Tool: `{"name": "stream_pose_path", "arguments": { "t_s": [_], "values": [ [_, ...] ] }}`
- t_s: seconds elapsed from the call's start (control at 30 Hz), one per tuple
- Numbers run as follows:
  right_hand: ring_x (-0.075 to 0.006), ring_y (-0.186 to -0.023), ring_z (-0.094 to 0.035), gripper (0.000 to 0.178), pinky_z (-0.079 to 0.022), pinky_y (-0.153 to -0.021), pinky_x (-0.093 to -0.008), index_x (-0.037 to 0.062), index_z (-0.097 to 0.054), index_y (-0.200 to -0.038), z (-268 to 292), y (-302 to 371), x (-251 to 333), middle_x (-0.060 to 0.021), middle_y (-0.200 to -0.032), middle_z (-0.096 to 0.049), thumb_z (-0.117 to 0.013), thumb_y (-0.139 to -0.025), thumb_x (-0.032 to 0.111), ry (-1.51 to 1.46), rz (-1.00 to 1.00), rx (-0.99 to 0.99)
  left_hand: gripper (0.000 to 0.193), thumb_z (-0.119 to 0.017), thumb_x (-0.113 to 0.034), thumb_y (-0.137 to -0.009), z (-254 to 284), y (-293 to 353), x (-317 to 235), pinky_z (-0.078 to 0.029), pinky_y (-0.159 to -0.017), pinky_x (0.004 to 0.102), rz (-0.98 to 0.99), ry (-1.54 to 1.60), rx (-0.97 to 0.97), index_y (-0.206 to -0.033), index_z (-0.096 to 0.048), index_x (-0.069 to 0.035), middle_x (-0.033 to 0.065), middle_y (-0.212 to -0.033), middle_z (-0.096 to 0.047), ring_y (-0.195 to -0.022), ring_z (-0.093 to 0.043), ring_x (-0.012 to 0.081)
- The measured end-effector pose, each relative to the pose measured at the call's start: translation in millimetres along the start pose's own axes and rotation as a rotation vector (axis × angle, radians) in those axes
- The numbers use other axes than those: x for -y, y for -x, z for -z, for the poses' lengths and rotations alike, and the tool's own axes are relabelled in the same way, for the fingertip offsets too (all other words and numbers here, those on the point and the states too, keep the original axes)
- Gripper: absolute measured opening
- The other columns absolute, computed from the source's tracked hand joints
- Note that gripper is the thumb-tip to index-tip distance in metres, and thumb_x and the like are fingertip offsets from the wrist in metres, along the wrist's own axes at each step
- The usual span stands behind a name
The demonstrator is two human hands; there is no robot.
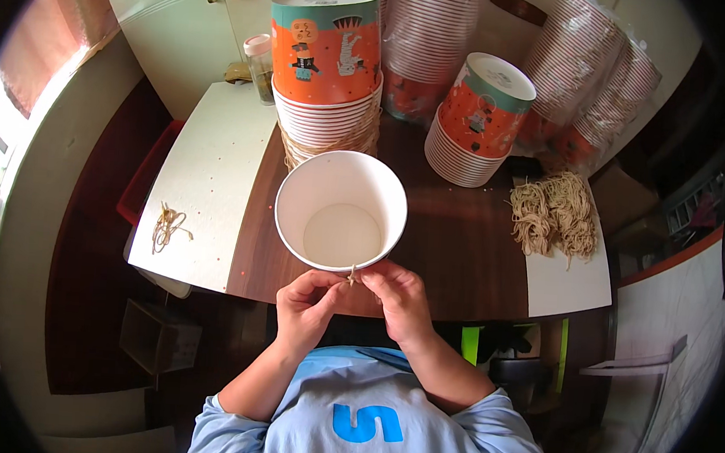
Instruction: The person is attaching thin string handles to the pre-punched holes on decorative paper buckets at a workstation.
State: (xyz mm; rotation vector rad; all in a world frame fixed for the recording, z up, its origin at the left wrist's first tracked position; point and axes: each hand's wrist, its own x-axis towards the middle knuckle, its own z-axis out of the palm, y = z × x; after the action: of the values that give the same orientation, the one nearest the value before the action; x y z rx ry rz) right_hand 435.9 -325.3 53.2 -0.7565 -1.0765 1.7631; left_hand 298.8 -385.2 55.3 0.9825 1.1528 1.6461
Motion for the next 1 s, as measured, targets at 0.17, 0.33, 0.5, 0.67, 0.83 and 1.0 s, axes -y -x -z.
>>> {"name": "stream_pose_path", "arguments": {
  "t_s": [0.17,0.33,0.5,0.67,0.83,1.0],
  "values": [
    [-0.0072,-0.082,-0.06,0.017,-0.047,-0.079,-0.0226,0.0003,-0.067,-0.098,-8,-1,10,-0.003,-0.088,-0.068,-0.062,-0.09,0.014,0.015,-0.085,0.084,0.005,-0.063,0.001,-0.087,-1,0,1,-0.047,-0.066,0.0175,-0.041,-0.043,0.003,-0.091,-0.064,0.004,0.0004,-0.081,-0.064,-0.072,-0.057,0.0042],
    [-0.0089,-0.081,-0.061,0.015,-0.048,-0.079,-0.0238,0.001,-0.067,-0.097,-5,-2,6,-0.0036,-0.09,-0.068,-0.063,-0.088,0.012,-0.142,-0.138,0.071,0.005,-0.063,0.001,-0.087,1,1,-1,-0.047,-0.066,0.0175,-0.037,-0.062,0.014,-0.091,-0.064,0.003,0.0007,-0.081,-0.064,-0.073,-0.057,0.0043],
    [-0.0097,-0.081,-0.061,0.014,-0.048,-0.079,-0.0242,0.0022,-0.067,-0.095,-2,-2,1,-0.0034,-0.091,-0.067,-0.064,-0.086,0.012,-0.198,-0.145,0.057,0.006,-0.063,0.0,-0.088,3,0,3,-0.048,-0.07,0.019,-0.002,0.044,0.019,-0.092,-0.064,0.004,0.0024,-0.085,-0.066,-0.076,-0.06,0.0058],
    [-0.008,-0.083,-0.06,0.012,-0.049,-0.08,-0.0236,0.0003,-0.066,-0.096,1,-1,2,-0.0038,-0.091,-0.067,-0.062,-0.088,0.009,0.11,0.028,0.02,0.008,-0.063,0.0,-0.088,4,0,3,-0.048,-0.071,0.0194,0.009,0.051,0.012,-0.094,-0.065,0.004,0.0027,-0.086,-0.066,-0.077,-0.06,0.0061],
    [-0.0073,-0.083,-0.06,0.011,-0.049,-0.079,-0.0225,-0.0007,-0.065,-0.096,4,-1,6,-0.0041,-0.091,-0.067,-0.061,-0.088,0.006,0.171,0.037,0.024,0.008,-0.063,-0.001,-0.088,5,-1,4,-0.048,-0.072,0.0199,0.034,0.069,0.013,-0.095,-0.065,0.003,0.0034,-0.087,-0.067,-0.078,-0.06,0.0066],
    [-0.0069,-0.083,-0.06,0.011,-0.048,-0.078,-0.022,-0.001,-0.065,-0.096,2,0,10,-0.0042,-0.092,-0.067,-0.062,-0.088,0.006,0.219,0.071,0.025,0.008,-0.063,-0.002,-0.088,6,-1,5,-0.049,-0.073,0.0208,0.061,0.121,0.006,-0.095,-0.065,0.003,0.0043,-0.088,-0.067,-0.079,-0.06,0.0077]
  ]
}}
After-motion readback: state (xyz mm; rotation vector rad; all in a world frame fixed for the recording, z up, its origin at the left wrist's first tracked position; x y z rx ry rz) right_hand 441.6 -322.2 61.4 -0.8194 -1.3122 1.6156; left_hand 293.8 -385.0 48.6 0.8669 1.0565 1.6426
